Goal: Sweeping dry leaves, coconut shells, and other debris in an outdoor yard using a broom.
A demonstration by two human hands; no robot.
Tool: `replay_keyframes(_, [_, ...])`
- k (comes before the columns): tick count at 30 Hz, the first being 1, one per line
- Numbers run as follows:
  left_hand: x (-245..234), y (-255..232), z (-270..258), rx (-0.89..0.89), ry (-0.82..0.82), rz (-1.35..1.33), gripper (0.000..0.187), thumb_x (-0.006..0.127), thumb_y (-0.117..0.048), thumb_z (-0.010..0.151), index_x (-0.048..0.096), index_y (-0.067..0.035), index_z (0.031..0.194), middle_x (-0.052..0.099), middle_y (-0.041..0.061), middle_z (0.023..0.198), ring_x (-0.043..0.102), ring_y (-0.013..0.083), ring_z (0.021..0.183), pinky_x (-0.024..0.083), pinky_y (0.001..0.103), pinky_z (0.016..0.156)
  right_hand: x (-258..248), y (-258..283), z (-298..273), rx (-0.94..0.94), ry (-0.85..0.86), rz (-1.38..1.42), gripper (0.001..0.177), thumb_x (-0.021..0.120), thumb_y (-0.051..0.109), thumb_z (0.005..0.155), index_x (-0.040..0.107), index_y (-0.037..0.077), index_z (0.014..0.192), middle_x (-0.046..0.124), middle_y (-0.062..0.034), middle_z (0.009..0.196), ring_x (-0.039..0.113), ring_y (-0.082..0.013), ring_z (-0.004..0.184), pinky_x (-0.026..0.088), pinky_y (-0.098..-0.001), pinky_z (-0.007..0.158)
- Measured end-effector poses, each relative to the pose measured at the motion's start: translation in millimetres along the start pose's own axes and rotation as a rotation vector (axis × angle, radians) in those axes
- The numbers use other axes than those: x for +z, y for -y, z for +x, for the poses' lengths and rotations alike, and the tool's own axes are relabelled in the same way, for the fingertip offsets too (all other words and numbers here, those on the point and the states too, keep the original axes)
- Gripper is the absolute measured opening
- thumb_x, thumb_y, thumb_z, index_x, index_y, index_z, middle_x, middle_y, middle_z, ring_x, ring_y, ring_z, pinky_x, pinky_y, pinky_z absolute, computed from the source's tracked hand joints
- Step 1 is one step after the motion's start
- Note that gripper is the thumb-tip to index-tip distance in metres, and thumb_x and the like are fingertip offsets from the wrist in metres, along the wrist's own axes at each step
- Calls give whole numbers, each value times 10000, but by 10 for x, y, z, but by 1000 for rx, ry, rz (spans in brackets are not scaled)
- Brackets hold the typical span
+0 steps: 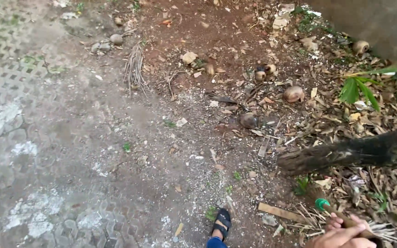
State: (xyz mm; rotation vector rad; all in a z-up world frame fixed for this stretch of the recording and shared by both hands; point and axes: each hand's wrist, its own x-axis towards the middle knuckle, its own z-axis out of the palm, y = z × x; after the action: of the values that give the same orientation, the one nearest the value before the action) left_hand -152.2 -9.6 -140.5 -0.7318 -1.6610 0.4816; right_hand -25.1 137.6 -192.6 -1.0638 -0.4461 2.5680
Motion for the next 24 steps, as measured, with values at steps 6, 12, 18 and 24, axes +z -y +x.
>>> replay_keyframes(6, [59, 1403, 374, -303, 414, -2168, 276, 343, -202, 1234, 454, -99, 1465, 527, 115, 1399, 499, 204, 1308, 373, 299, 1141, -793, -116, -151, -63, -104, 75, 518, 659, 545, 984, 553, 38, 999, 546, 3, 799, 514, -152, 721, 459, -367, 697])
replay_keyframes(12, [787, 1595, 283, -98, 595, -2719, 254, 456, -194, 1214, 542, -94, 1431, 590, 170, 1470, 580, 259, 1370, 503, 370, 1178, -454, -728, -454, -46, -202, 109, 344, 642, 419, 971, 568, 83, 967, 593, 9, 805, 571, -136, 710, 494, -321, 659])
replay_keyframes(18, [1736, 2242, 245, -51, 334, -2710, 185, 561, -201, 1106, 487, -35, 1072, 583, 226, 1413, 597, 360, 1353, 490, 474, 1183, 1732, -1083, 67, -115, -271, 181, 201, 625, 315, 961, 582, 120, 941, 632, 13, 810, 619, -124, 701, 525, -283, 626])
replay_keyframes(24, [3150, 3221, 120, -206, 261, -2776, 254, 623, -154, 880, 545, -47, 1097, 649, 139, 1067, 640, 322, 999, 541, 448, 941, 3585, -2321, 544, -155, -501, 24, 152, 579, 299, 948, 589, 148, 938, 574, -19, 731, 564, -160, 611, 476, -341, 535])
